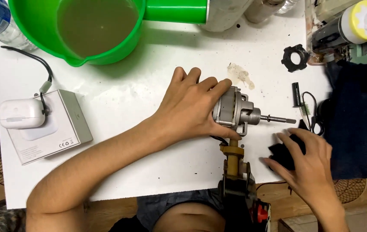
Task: Disassembling and cleaning an electric fan motor on a workshop table
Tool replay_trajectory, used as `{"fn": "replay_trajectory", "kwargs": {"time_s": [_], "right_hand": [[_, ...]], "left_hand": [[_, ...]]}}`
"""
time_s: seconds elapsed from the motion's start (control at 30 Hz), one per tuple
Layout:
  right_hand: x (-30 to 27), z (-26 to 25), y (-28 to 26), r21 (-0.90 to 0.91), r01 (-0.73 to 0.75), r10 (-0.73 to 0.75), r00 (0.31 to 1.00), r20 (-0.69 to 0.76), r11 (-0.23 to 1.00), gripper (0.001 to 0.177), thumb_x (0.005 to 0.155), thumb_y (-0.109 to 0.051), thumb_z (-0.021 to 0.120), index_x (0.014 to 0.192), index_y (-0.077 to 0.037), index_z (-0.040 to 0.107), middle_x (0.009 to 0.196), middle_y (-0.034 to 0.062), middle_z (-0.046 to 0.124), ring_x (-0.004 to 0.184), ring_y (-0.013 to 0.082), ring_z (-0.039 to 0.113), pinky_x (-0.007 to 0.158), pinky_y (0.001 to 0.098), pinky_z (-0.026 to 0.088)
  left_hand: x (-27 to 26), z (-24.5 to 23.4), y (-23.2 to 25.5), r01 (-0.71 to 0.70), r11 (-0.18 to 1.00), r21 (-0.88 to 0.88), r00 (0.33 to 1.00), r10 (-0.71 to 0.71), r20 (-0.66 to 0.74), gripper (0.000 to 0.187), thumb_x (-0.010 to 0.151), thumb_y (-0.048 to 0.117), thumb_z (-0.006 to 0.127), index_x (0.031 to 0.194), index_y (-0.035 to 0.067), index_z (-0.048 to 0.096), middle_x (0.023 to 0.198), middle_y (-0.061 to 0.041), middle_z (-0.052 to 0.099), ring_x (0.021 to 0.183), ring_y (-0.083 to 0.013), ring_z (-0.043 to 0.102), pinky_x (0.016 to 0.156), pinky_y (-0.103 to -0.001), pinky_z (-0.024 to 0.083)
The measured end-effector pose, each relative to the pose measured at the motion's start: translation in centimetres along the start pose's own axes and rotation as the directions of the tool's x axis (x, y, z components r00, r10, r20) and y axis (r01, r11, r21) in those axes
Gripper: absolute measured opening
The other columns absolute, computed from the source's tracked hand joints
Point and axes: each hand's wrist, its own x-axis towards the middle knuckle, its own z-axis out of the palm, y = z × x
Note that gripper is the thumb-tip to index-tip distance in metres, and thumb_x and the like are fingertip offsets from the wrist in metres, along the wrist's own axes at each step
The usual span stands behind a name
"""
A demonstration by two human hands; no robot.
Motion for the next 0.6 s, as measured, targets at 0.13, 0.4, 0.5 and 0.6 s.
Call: {"fn": "replay_trajectory", "kwargs": {"time_s": [0.13, 0.4, 0.5, 0.6], "right_hand": [[-0.7, -0.6, 0.5, 0.022, -0.029, 0.028, 0.999, 0.041, 0.999, 0.092, 0.067, -0.064, 0.077, 0.142, -0.015, 0.057, 0.144, 0.0103, 0.058, 0.134, 0.0343, 0.051, 0.109, 0.0496, 0.035], [-1.0, -1.6, 1.9, 0.245, 0.039, -0.01, 0.993, -0.121, 0.969, 0.023, 0.088, -0.015, 0.076, 0.107, -0.006, 0.068, 0.116, 0.0124, 0.067, 0.119, 0.036, 0.063, 0.109, 0.0467, 0.041], [-0.7, -1.9, 0.4, 0.664, 0.008, 0.228, 0.936, -0.268, 0.748, 0.016, 0.095, 0.005, 0.067, 0.107, 0.005, 0.056, 0.102, 0.0228, 0.063, 0.107, 0.0445, 0.069, 0.101, 0.049, 0.056], [1.3, -3.8, -0.6, 0.691, 0.008, 0.3, 0.897, -0.324, 0.723, 0.015, 0.097, 0.015, 0.066, 0.109, 0.009, 0.059, 0.102, 0.0305, 0.063, 0.091, 0.0396, 0.068, 0.087, 0.042, 0.057]], "left_hand": [[0.0, -0.3, 0.3, 0.05, 0.998, -0.029, 0.998, -0.048, 0.048, 0.107, 0.061, 0.096, 0.068, 0.13, 0.015, 0.061, 0.111, -0.01, 0.072, 0.097, -0.0392, 0.057, 0.082, -0.052, 0.036], [-0.9, -0.4, -2.5, 0.089, 0.889, -0.45, 0.98, 0.004, 0.201, 0.101, 0.067, 0.07, 0.079, 0.145, 0.015, 0.047, 0.129, -0.007, 0.063, 0.118, -0.0294, 0.05, 0.093, -0.043, 0.036], [-1.3, -0.5, -2.4, 0.073, 0.852, -0.519, 0.99, 0.002, 0.143, 0.094, 0.065, 0.061, 0.086, 0.138, 0.011, 0.052, 0.116, -0.009, 0.065, 0.101, -0.0269, 0.063, 0.084, -0.039, 0.047], [-2.2, -0.2, -1.2, 0.041, 0.86, -0.508, 0.996, 0.004, 0.088, 0.092, 0.064, 0.061, 0.088, 0.134, 0.011, 0.054, 0.107, -0.01, 0.063, 0.091, -0.0281, 0.064, 0.077, -0.039, 0.047]]}}
